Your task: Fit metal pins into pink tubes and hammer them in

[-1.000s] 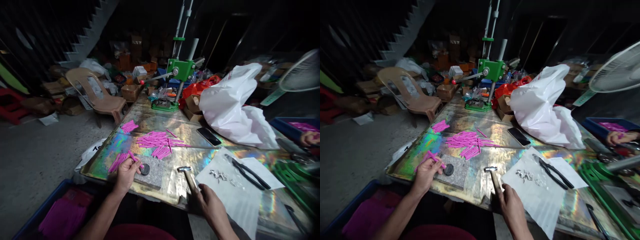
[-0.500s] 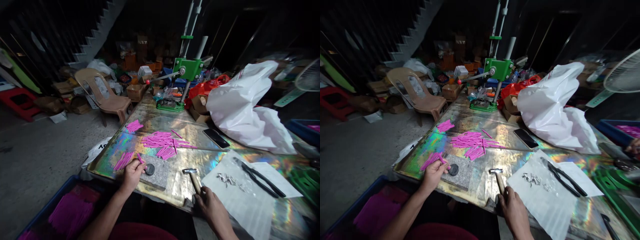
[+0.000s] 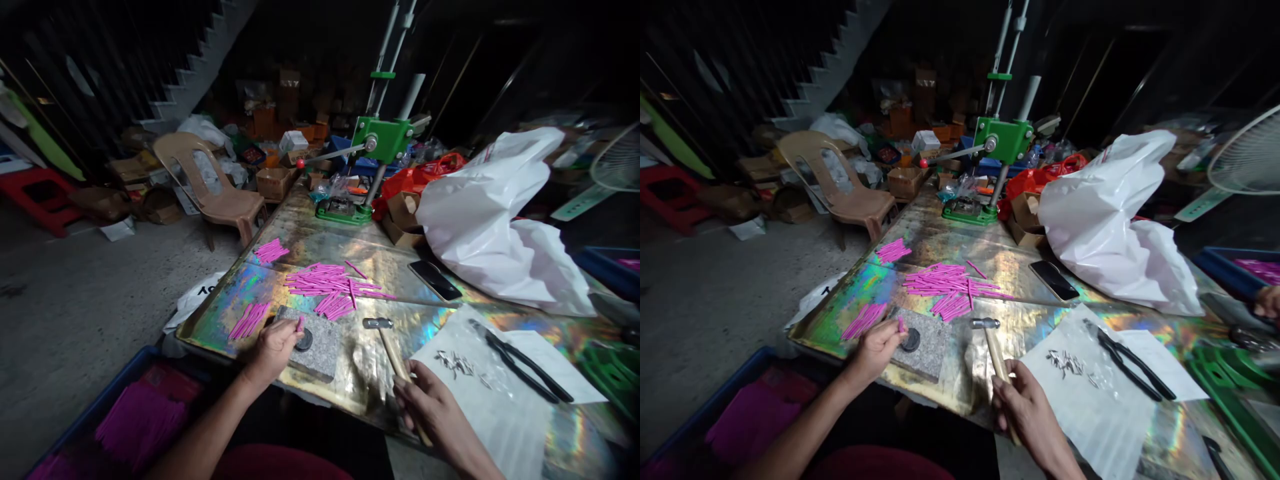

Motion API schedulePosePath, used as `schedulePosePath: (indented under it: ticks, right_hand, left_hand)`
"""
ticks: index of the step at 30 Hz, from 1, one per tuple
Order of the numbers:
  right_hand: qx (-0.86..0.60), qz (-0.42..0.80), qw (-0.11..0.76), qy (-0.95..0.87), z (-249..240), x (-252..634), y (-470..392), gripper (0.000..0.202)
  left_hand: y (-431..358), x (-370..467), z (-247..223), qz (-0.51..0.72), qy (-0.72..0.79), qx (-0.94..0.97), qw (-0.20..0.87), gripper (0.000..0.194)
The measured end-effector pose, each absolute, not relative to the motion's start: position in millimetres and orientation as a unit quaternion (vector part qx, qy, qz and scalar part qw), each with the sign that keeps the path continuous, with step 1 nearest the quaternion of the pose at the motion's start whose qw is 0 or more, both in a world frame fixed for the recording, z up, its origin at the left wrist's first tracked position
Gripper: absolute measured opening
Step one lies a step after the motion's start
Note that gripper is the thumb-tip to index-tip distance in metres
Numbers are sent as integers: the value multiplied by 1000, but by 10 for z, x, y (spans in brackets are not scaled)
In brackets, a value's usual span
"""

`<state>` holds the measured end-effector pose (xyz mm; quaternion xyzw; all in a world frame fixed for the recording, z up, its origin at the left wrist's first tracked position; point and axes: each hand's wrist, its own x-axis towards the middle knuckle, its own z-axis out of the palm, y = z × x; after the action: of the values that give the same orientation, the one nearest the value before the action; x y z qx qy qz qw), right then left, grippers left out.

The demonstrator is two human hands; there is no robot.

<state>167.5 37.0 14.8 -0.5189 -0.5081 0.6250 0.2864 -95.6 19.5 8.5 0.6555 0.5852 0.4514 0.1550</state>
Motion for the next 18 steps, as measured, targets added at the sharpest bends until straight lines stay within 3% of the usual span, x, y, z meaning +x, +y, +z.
schedulePosePath:
  ticks: [4,8,14,18]
  right_hand:
    - [-455,656,327,-506,428,1511,294,34]
    - [-466,627,273,-561,586,1383,271,57]
    - [-404,365,280,-791,934,1234,317,44]
    - [-380,303,319,-814,1311,1224,305,41]
  left_hand:
    - [195,-942,124,422,587,682,115,20]
    - [199,-932,122,411,588,690,98,20]
    - [195,-937,104,400,589,697,86,21]
    - [194,-936,93,414,579,694,111,20]
